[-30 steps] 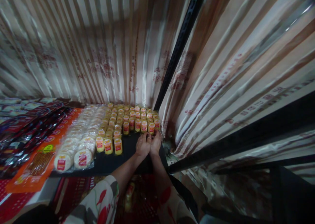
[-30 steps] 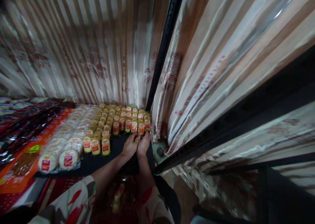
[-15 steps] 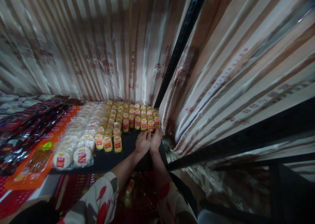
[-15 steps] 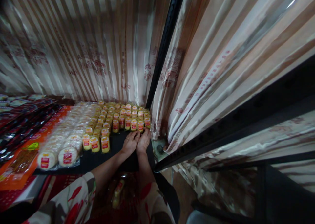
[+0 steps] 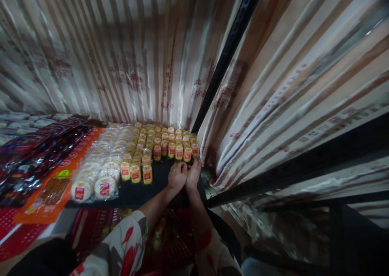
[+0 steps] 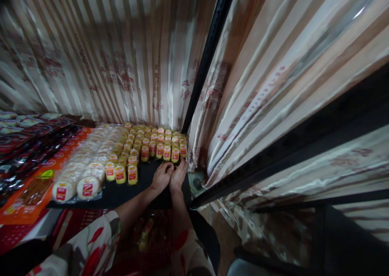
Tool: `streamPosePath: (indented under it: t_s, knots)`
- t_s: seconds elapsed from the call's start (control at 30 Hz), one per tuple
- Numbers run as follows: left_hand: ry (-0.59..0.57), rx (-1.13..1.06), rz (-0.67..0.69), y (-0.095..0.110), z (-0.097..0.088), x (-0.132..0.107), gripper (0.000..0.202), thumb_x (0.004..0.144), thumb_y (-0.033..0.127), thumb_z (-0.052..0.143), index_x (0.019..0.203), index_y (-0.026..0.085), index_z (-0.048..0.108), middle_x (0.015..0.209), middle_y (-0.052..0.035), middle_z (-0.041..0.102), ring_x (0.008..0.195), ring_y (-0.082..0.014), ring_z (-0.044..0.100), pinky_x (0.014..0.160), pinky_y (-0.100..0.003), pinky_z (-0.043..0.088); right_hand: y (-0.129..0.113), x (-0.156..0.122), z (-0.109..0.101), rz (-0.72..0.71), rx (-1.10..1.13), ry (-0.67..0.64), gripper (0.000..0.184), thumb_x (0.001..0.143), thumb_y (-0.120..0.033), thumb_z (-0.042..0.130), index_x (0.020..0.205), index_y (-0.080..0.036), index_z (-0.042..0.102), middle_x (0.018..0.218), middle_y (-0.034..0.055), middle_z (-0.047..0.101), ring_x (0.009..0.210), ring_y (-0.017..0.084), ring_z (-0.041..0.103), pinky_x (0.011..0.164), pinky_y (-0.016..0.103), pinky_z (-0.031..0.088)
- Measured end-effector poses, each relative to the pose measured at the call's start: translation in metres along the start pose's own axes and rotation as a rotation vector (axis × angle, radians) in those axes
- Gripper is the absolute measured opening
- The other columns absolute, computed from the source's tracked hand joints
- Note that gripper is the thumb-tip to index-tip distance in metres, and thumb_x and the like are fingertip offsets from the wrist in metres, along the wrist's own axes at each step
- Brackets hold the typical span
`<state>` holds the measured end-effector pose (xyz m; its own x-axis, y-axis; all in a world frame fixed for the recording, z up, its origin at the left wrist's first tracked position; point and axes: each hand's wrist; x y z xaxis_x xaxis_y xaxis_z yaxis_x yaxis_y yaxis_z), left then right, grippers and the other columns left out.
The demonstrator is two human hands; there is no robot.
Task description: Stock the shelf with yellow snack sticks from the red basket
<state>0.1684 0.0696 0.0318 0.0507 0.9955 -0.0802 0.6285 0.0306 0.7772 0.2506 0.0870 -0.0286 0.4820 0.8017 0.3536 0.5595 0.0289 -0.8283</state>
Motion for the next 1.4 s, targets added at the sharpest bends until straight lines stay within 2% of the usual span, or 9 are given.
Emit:
streamPosePath:
  t_s: [0.23,0.4,0.57,0.7,0.83,1.0,1.17,1.3,1.4]
  knots:
    - [0.012,-0.016,-0.05,-0.001,-0.005,-0.024,0.027,0.089,0.022,0.042,0.104,0.017,0.063,0.109,-0.008,0.065,0.106,-0.0168,0.056,0.097,-0.028,0.04,-0.007,-0.026,-0.011,-0.049,-0.044,-0.037,0.047,0.075,-0.018,0.038,0.121,-0.016,0.05,0.123,0.0146,0.047,0.114,0.022,0.046,0.093,0.04,0.044]
    - [0.019,-0.026,-0.043,-0.006,-0.008,-0.042,0.026,0.088,0.02,0.041,0.1,0.019,0.064,0.104,-0.0062,0.066,0.101,-0.0165,0.058,0.093,-0.028,0.042,-0.011,-0.046,-0.017,-0.053,-0.061,-0.068,0.045,0.075,-0.02,0.037,0.117,-0.016,0.054,0.121,0.0135,0.047,0.116,0.022,0.045,0.095,0.04,0.043]
    - [0.027,-0.007,-0.025,-0.016,-0.01,-0.062,0.03,0.09,0.022,0.037,0.103,0.015,0.063,0.105,-0.0082,0.066,0.1,-0.0173,0.057,0.092,-0.028,0.042,-0.013,-0.067,-0.021,-0.065,-0.074,-0.117,0.042,0.077,-0.022,0.036,0.113,-0.016,0.057,0.117,0.013,0.051,0.112,0.021,0.048,0.096,0.039,0.041]
    - [0.056,0.015,0.041,-0.031,-0.006,-0.079,0.031,0.089,0.021,0.034,0.1,0.016,0.063,0.1,-0.0081,0.065,0.097,-0.0179,0.056,0.092,-0.03,0.043,-0.011,-0.088,-0.024,-0.084,-0.096,-0.163,0.038,0.08,-0.027,0.036,0.106,-0.014,0.06,0.112,0.0134,0.054,0.107,0.021,0.051,0.093,0.038,0.043]
    - [0.065,-0.01,0.171,-0.048,-0.004,-0.096,0.031,0.086,0.016,0.034,0.101,0.014,0.061,0.098,-0.0086,0.064,0.095,-0.0179,0.054,0.093,-0.031,0.042,-0.011,-0.111,-0.031,-0.134,-0.109,-0.179,0.036,0.082,-0.03,0.036,0.103,-0.015,0.061,0.111,0.0132,0.055,0.105,0.022,0.052,0.092,0.039,0.044]
    - [0.024,-0.076,0.322,-0.062,-0.005,-0.116,0.034,0.084,0.014,0.034,0.108,0.012,0.058,0.114,-0.0107,0.06,0.108,-0.0183,0.05,0.103,-0.033,0.036,-0.014,-0.134,-0.046,-0.225,-0.109,-0.211,0.038,0.084,-0.027,0.034,0.113,-0.016,0.056,0.116,0.0133,0.055,0.111,0.022,0.049,0.093,0.041,0.042]
    - [-0.068,-0.042,0.378,-0.078,-0.012,-0.142,0.044,0.082,0.016,0.037,0.124,0.013,0.05,0.129,-0.0101,0.052,0.12,-0.0193,0.044,0.109,-0.035,0.032,-0.015,-0.162,-0.059,-0.265,-0.149,-0.251,0.041,0.086,-0.027,0.033,0.119,-0.017,0.054,0.119,0.0121,0.053,0.113,0.022,0.049,0.096,0.043,0.041]
    - [-0.071,0.015,0.432,-0.103,-0.018,-0.17,0.047,0.082,0.018,0.039,0.127,0.01,0.048,0.129,-0.014,0.05,0.121,-0.0221,0.043,0.108,-0.038,0.035,-0.012,-0.197,-0.062,-0.267,-0.156,-0.29,0.041,0.086,-0.022,0.034,0.122,-0.019,0.054,0.125,0.0115,0.052,0.119,0.022,0.046,0.099,0.043,0.041]
    - [-0.078,0.074,0.323,-0.126,-0.018,-0.184,0.042,0.081,0.017,0.039,0.119,0.01,0.055,0.121,-0.0146,0.055,0.116,-0.0226,0.047,0.106,-0.038,0.037,-0.007,-0.218,-0.052,-0.226,-0.168,-0.453,0.044,0.08,-0.016,0.037,0.119,-0.019,0.057,0.121,0.0107,0.056,0.115,0.021,0.05,0.097,0.041,0.043]
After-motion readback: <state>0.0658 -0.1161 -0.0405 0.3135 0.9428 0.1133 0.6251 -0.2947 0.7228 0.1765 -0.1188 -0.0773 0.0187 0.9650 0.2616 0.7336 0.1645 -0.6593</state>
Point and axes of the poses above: each hand's wrist, its own x-axis towards the middle knuckle, its own z-axis out of the palm, y = z × x
